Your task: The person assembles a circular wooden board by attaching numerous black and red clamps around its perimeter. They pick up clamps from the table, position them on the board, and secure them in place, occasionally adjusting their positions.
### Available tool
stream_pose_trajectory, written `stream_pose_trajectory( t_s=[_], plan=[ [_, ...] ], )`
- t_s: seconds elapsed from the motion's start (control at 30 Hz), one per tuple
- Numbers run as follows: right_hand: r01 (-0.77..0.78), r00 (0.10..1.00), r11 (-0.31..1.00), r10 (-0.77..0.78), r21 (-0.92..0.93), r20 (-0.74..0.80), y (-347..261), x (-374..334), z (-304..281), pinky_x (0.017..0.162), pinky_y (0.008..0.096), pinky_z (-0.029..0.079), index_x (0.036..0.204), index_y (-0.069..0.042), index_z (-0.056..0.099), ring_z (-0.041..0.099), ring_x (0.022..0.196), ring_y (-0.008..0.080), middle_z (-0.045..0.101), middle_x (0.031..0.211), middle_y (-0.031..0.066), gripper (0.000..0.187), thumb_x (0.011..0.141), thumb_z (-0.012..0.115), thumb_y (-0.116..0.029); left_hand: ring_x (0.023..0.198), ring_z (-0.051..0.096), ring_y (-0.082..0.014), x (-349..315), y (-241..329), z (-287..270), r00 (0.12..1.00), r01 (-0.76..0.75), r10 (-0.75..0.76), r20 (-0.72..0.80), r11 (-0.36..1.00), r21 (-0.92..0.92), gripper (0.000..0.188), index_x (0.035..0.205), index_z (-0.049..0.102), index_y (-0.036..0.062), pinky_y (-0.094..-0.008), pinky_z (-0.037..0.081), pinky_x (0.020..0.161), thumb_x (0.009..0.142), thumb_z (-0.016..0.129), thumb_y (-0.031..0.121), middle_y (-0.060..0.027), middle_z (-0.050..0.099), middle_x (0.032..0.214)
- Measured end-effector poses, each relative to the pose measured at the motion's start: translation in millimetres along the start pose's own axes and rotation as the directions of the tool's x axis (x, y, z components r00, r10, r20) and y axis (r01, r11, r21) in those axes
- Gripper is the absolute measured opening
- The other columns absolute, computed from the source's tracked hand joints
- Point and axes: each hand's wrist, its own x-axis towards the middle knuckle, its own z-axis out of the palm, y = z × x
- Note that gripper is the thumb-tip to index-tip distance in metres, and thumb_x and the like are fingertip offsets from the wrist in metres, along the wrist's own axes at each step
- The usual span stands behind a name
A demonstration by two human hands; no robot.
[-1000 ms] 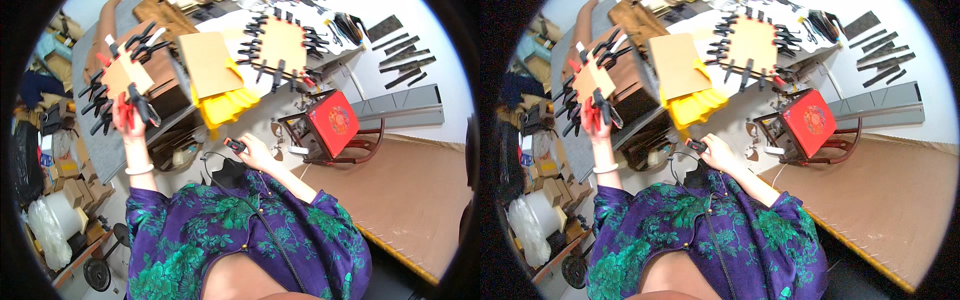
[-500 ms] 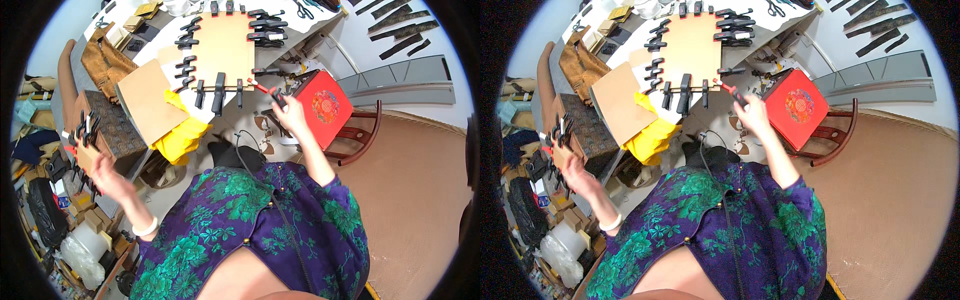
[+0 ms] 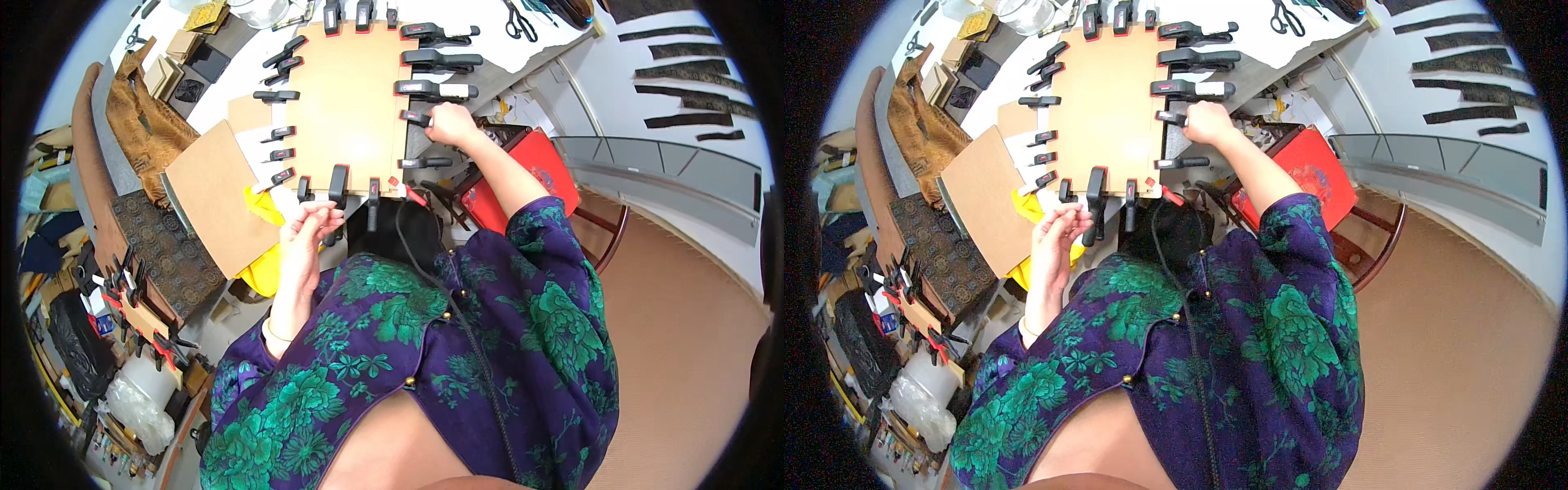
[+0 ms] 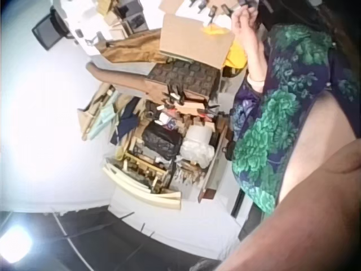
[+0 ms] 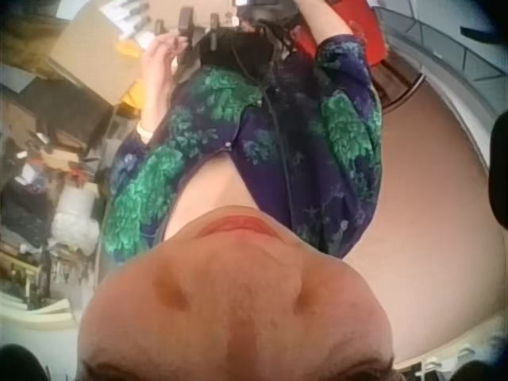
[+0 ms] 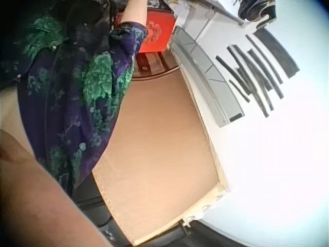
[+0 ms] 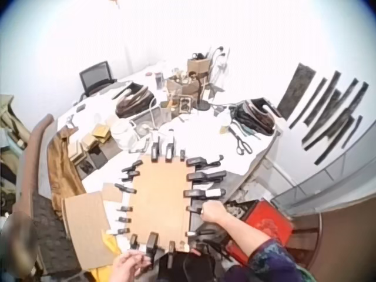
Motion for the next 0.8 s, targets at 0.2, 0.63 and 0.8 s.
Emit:
stream_pose_trajectory(
  t_s=[0.2,0.63,0.8],
  plan=[
    [0.095,0.994,0.995,-0.095,0.007,0.056,2.8,12.9,5.2,0.082,0.0458,0.057,0.084,-0.003,0.074,0.071,0.087,0.0362,0.073,0.088,0.0196,0.029,0.077,0.067,-0.030,0.086,0.069,-0.0169,6.3,-3.9,23.1,0.996,-0.026,0.016,-0.086,0.993,-0.118,0.020,0.111,0.067,-0.0015,-0.0300,0.054,0.086,0.099,0.057,0.011,-0.0110,0.072,0.096],
    [0.196,0.862,0.978,-0.139,0.068,-0.488,-12.7,-59.7,-36.8,0.099,0.0467,0.047,0.121,-0.001,0.062,0.057,0.116,0.0391,0.060,0.126,0.0200,0.045,0.084,0.071,-0.024,0.085,0.067,-0.0178,-56.4,-22.8,-17.7,0.719,-0.378,0.210,-0.663,0.918,-0.118,0.019,0.111,0.065,0.0000,-0.0296,0.053,0.084,0.094,0.062,0.008,-0.0088,0.069,0.101],
    [0.429,0.770,0.899,-0.309,0.095,-0.558,-38.2,-79.7,-40.1,0.097,0.0454,0.046,0.112,0.001,0.062,0.056,0.111,0.0374,0.060,0.118,0.0184,0.029,0.088,0.069,-0.015,0.073,0.063,-0.0151,-90.7,13.8,-162.0,0.006,-0.405,0.625,-0.781,0.716,0.569,0.007,0.096,0.066,0.0013,-0.0300,0.052,0.072,0.089,0.064,0.003,-0.0050,0.067,0.085]
  ],
)
